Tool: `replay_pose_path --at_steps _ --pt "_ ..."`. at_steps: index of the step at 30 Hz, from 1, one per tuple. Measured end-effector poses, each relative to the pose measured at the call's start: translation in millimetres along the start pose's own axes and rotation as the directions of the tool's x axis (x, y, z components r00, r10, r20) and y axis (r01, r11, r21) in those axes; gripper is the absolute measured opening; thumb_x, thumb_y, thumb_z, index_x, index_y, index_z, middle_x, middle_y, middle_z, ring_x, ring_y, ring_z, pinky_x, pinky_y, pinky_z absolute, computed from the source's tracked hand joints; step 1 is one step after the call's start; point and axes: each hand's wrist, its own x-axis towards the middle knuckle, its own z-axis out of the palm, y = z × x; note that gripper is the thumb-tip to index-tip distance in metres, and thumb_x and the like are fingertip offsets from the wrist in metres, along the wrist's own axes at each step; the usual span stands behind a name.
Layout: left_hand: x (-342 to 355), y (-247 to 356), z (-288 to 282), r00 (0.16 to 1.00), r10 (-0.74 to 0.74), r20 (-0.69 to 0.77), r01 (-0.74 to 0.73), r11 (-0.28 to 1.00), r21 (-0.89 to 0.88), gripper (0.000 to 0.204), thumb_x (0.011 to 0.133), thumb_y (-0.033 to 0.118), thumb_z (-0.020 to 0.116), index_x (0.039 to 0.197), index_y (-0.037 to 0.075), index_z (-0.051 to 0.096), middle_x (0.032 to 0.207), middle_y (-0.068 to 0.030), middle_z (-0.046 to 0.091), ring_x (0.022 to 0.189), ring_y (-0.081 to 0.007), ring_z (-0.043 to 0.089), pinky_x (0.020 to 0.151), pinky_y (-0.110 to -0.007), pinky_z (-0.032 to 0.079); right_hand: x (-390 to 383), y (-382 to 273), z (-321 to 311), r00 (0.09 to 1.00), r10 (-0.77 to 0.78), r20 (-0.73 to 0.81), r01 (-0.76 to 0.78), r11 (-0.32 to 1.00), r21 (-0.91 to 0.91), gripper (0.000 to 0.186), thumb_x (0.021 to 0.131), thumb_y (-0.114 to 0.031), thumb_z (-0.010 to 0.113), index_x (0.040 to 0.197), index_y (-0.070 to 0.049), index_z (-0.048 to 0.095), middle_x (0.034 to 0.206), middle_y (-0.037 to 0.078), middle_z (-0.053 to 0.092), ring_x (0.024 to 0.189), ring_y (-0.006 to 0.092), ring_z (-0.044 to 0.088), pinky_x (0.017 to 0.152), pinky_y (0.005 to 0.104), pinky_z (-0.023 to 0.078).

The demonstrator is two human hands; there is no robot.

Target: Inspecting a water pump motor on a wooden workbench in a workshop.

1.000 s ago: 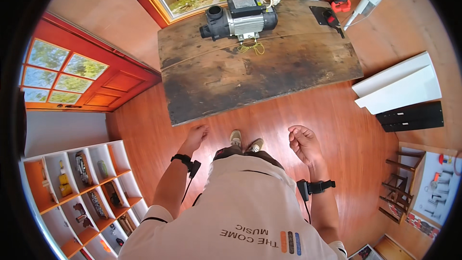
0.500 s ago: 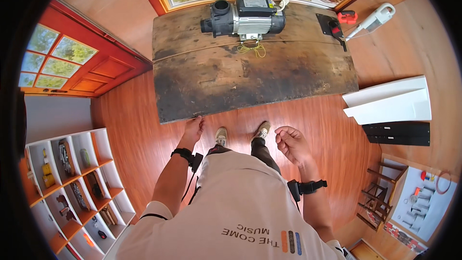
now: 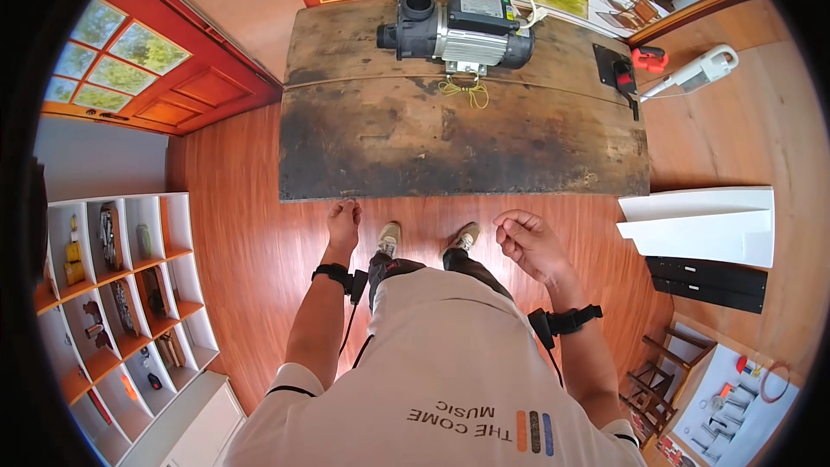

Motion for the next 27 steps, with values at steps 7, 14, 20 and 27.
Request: replay_pose_path --at_steps 7,14,20,27 --pt "-11.9 24.5 -1.3 0.999 0.036 -0.004 -0.036 0.997 -0.061 0.015 0.09 0.009 0.058 0.075 0.008 0.058 0.071 -0.0001 0.058 0.063 -0.0084 0.052 0.057 -0.022 0.04 -1.0 5.4 8.1 0.999 0.031 0.024 -0.031 0.999 0.016 0.014 0.097 -0.011 0.053 0.1 -0.002 0.063 0.079 0.004 0.062 0.064 0.007 0.052 0.056 0.0175 0.044" --pt "-91.5 92.5 31.8 0.878 0.09 0.471 -0.34 0.809 0.479 0.009 0.089 0.009 0.062 0.088 0.001 0.065 0.078 -0.0015 0.063 0.072 -0.0095 0.057 0.065 -0.025 0.047 10.6 24.8 36.0 0.997 0.078 0.02 -0.073 0.979 -0.19 0.018 0.096 -0.017 0.056 0.101 -0.002 0.064 0.082 0.004 0.063 0.068 0.008 0.056 0.062 0.019 0.047" --pt "-174.3 128.8 80.7 0.616 -0.07 0.785 -0.605 0.596 0.528 0.006 0.085 0.003 0.063 0.083 -0.002 0.061 0.073 -0.0064 0.06 0.068 -0.0138 0.059 0.062 -0.027 0.047 33.9 51.9 83.0 0.957 0.204 0.208 -0.067 0.848 -0.525 0.024 0.097 -0.022 0.055 0.1 0.0 0.063 0.085 0.005 0.064 0.075 0.0105 0.059 0.068 0.0235 0.05" --pt "-182.8 140.4 89.8 0.446 -0.132 0.885 -0.819 0.337 0.464 0.014 0.079 0.01 0.066 0.073 0.0 0.057 0.074 -0.0128 0.061 0.067 -0.0282 0.061 0.059 -0.037 0.049 24.0 76.0 96.2 0.959 0.215 0.186 -0.081 0.834 -0.546 0.024 0.096 -0.022 0.056 0.097 0.0 0.064 0.084 0.004 0.063 0.075 0.0102 0.059 0.067 0.0248 0.05"
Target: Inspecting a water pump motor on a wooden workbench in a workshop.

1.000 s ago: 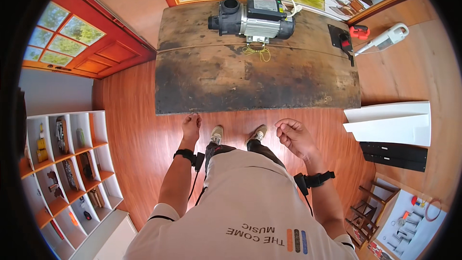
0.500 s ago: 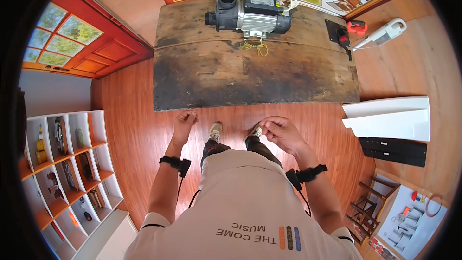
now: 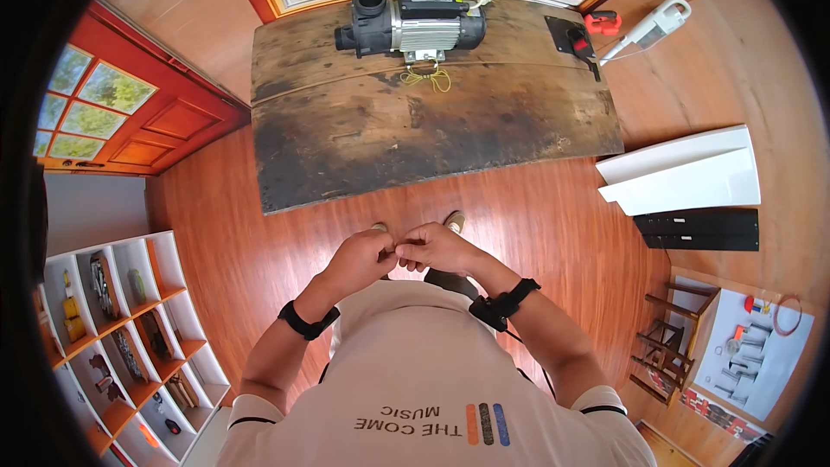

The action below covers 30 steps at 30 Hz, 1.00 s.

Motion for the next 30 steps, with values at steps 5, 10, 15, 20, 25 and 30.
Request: replay_pose_path --at_steps 5,10,15,20,25,30 --pt "0.2 5.9 1.8 0.993 0.093 0.074 -0.105 0.977 0.187 0.018 0.08 0.016 0.066 0.071 0.003 0.057 0.069 -0.0109 0.06 0.067 -0.0296 0.059 0.059 -0.039 0.047 -9.0 8.9 9.2 0.998 0.007 -0.063 -0.005 1.0 0.021 0.021 0.096 -0.02 0.057 0.095 -0.001 0.065 0.082 0.004 0.064 0.072 0.009 0.059 0.064 0.0231 0.049" --pt "0.5 4.4 -5.7 0.976 0.184 0.114 -0.198 0.972 0.129 0.018 0.081 0.017 0.066 0.072 0.003 0.058 0.07 -0.0108 0.061 0.069 -0.0297 0.059 0.059 -0.038 0.047 -21.2 17.0 16.8 0.993 0.021 -0.12 0.004 0.979 0.205 0.019 0.096 -0.017 0.056 0.09 -0.002 0.064 0.079 0.004 0.063 0.067 0.0076 0.057 0.06 0.021 0.048" --pt "-0.3 -35.7 6.6 0.979 0.054 0.196 -0.01 0.975 -0.223 0.015 0.089 0.015 0.06 0.084 0.002 0.063 0.071 -0.0083 0.062 0.069 -0.022 0.061 0.065 -0.034 0.048 -19.7 41.6 20.5 0.973 0.013 -0.229 0.102 0.87 0.483 0.012 0.096 -0.011 0.054 0.095 -0.001 0.061 0.079 0.004 0.062 0.066 0.0073 0.056 0.061 0.0193 0.048" --pt "15.5 -149.0 47.1 0.844 -0.466 0.265 0.484 0.451 -0.75 0.018 0.095 0.014 0.052 0.1 0.001 0.062 0.084 -0.0061 0.064 0.075 -0.0171 0.061 0.071 -0.032 0.049 -34.7 35.7 19.8 0.954 0.024 -0.3 0.152 0.82 0.551 0.008 0.094 -0.006 0.054 0.098 -0.001 0.059 0.084 0.005 0.062 0.069 0.0072 0.056 0.063 0.0184 0.049" --pt "49.0 -220.4 95.4 0.755 -0.603 0.255 0.311 -0.012 -0.95 0.016 0.095 0.012 0.049 0.106 0.004 0.057 0.096 -0.0053 0.06 0.084 -0.0171 0.06 0.072 -0.028 0.05 -53.3 30.2 6.7 0.924 0.07 -0.376 0.149 0.838 0.524 0.007 0.094 -0.004 0.053 0.096 -0.001 0.059 0.085 0.005 0.061 0.068 0.0073 0.056 0.062 0.018 0.048" --pt "74.9 -212.2 117.3 0.716 -0.669 0.199 0.092 -0.193 -0.977 0.012 0.095 0.013 0.049 0.1 0.005 0.057 0.092 -0.0045 0.06 0.081 -0.0161 0.06 0.068 -0.026 0.048 -65.7 28.0 -15.4 0.931 0.093 -0.352 0.098 0.868 0.487 0.008 0.094 -0.002 0.053 0.097 -0.001 0.06 0.085 0.004 0.062 0.07 0.0074 0.054 0.064 0.0184 0.048"
